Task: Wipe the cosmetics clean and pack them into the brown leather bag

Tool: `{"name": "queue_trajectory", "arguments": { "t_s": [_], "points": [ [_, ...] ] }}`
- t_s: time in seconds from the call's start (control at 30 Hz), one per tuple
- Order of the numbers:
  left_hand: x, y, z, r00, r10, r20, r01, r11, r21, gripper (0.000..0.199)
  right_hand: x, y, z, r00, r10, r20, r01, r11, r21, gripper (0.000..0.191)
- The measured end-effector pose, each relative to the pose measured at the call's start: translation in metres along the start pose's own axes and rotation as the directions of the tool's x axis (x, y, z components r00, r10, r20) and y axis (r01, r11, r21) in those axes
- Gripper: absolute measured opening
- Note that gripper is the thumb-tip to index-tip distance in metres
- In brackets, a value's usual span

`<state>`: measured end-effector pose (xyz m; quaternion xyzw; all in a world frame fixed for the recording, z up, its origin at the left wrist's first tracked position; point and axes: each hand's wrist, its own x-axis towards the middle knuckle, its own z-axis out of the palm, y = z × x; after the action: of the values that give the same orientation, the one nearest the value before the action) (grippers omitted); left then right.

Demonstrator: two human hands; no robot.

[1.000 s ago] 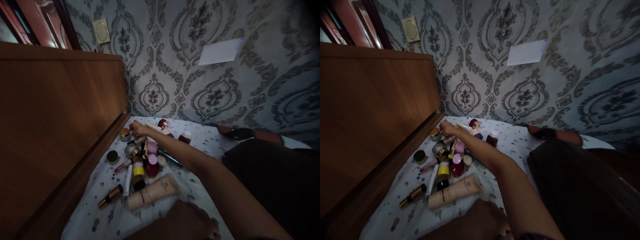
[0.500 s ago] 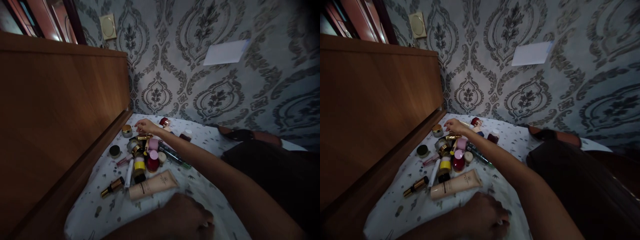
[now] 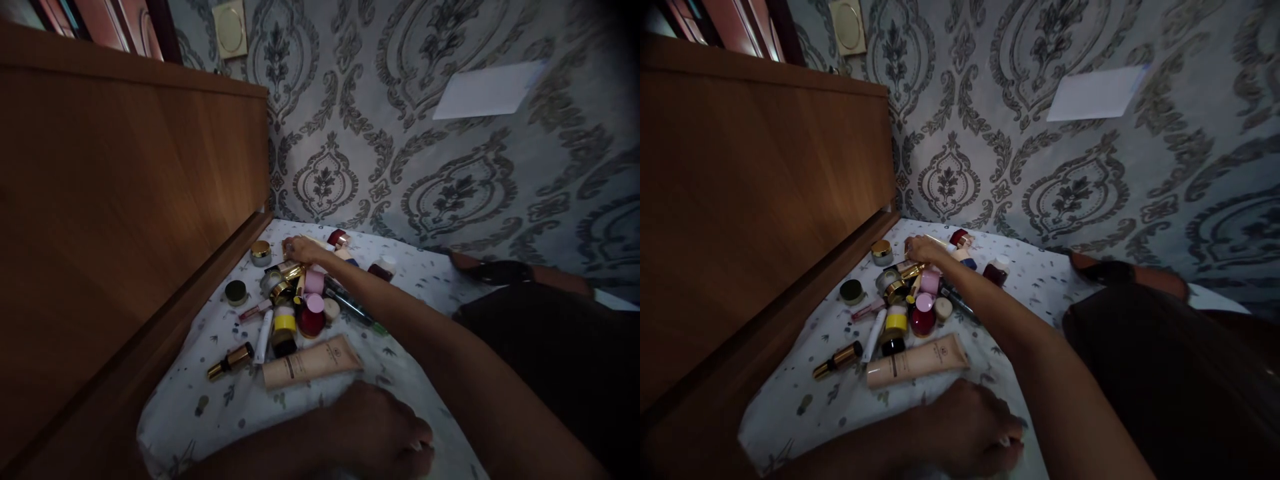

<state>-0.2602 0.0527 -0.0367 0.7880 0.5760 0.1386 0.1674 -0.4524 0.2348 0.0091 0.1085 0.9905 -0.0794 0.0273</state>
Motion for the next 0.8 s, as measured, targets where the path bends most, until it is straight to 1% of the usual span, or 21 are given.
{"name": "queue_trajectory", "arguments": {
  "t_s": [0.07,0.17,0.27,0.4,0.5,0.63,0.73,0.8],
  "points": [
    [0.001,0.0,0.001,0.999,-0.024,0.024,0.025,1.0,-0.012,0.028,0.005,0.001,-0.005,0.999,-0.008,0.046,0.007,1.0,0.004,0.039],
    [0.002,0.0,0.001,0.998,-0.042,0.053,0.045,0.998,-0.043,0.028,0.011,0.0,-0.007,0.998,0.003,0.065,-0.003,1.0,0.005,0.046],
    [0.002,0.002,-0.002,0.997,-0.048,0.066,0.051,0.998,-0.037,0.028,0.017,-0.001,-0.002,0.998,0.035,0.043,-0.035,0.999,-0.003,0.05],
    [0.001,0.004,-0.01,0.996,-0.044,0.079,0.047,0.998,-0.032,0.029,0.025,0.001,0.01,0.996,0.091,-0.005,-0.091,0.996,0.004,0.063],
    [0.001,0.004,-0.011,0.996,-0.046,0.082,0.05,0.998,-0.044,0.027,0.027,0.002,0.017,0.991,0.12,-0.051,-0.119,0.992,0.032,0.067],
    [0.0,0.003,-0.007,0.996,-0.049,0.077,0.052,0.998,-0.045,0.025,0.025,-0.003,0.021,0.977,0.167,-0.13,-0.157,0.984,0.084,0.064],
    [0.0,0.003,-0.006,0.997,-0.029,0.07,0.032,0.999,-0.042,0.027,0.02,-0.004,0.02,0.968,0.185,-0.171,-0.171,0.981,0.096,0.049],
    [0.0,0.003,-0.005,0.997,-0.029,0.067,0.032,0.999,-0.044,0.027,0.015,0.0,0.017,0.952,0.218,-0.213,-0.205,0.975,0.081,0.04]
  ]
}}
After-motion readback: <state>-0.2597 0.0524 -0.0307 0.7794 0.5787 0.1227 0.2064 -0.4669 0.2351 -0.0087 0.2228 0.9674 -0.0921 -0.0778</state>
